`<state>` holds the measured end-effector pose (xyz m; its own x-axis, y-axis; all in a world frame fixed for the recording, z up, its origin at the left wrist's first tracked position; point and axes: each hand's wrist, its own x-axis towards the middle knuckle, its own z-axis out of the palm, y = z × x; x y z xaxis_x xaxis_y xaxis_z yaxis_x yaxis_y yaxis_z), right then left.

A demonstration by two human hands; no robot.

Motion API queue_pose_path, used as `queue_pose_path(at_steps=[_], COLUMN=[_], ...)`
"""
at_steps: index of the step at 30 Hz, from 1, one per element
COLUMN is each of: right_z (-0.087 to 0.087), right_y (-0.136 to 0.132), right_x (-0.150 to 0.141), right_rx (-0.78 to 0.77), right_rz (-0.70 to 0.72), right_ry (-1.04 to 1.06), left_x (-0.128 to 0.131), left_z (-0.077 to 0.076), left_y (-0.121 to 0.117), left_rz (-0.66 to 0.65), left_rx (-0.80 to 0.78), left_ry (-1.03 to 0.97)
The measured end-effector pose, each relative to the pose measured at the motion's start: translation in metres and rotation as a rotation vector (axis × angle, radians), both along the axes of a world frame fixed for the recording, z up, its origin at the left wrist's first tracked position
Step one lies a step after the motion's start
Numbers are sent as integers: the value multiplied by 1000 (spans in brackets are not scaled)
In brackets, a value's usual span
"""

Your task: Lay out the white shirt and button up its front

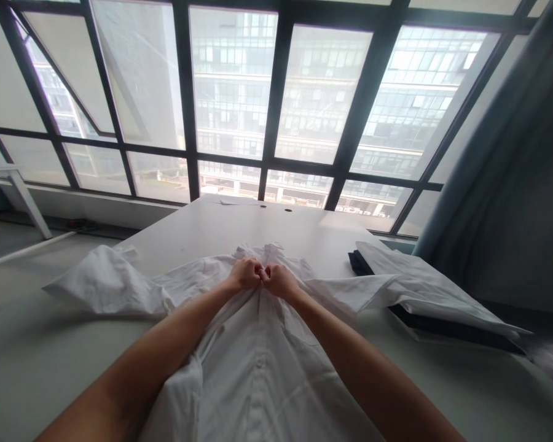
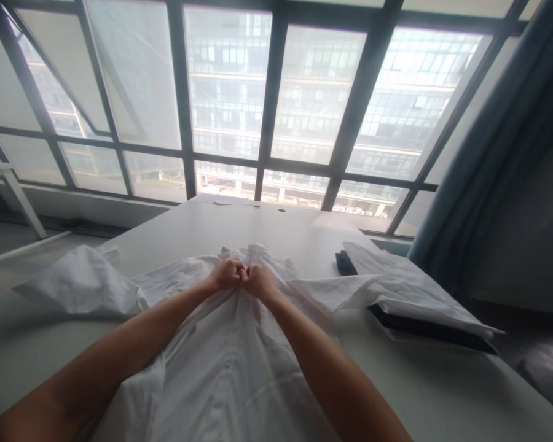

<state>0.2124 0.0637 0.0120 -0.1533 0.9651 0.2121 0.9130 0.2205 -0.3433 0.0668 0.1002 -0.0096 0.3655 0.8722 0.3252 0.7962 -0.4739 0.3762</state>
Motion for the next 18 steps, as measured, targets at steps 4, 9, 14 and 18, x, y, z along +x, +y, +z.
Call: queue_pose_path(at_steps=[4, 9, 14, 18], right_z=[-18, -30, -32, -34], right_y=[10, 19, 17, 17], right_x=[6, 20, 32, 34], right_rx=[-22, -84, -152, -172], right_rz=[7, 122, 236, 240], right_ry=[131, 254, 406, 506], left_x=[-6, -9, -9, -8], left_z=[-14, -18, -15, -18], left_y=[-5, -13, -15, -14], left_rz=[-87, -139, -116, -90], left_rx=[57, 85, 43, 8], left_ry=[-114, -114, -103, -142])
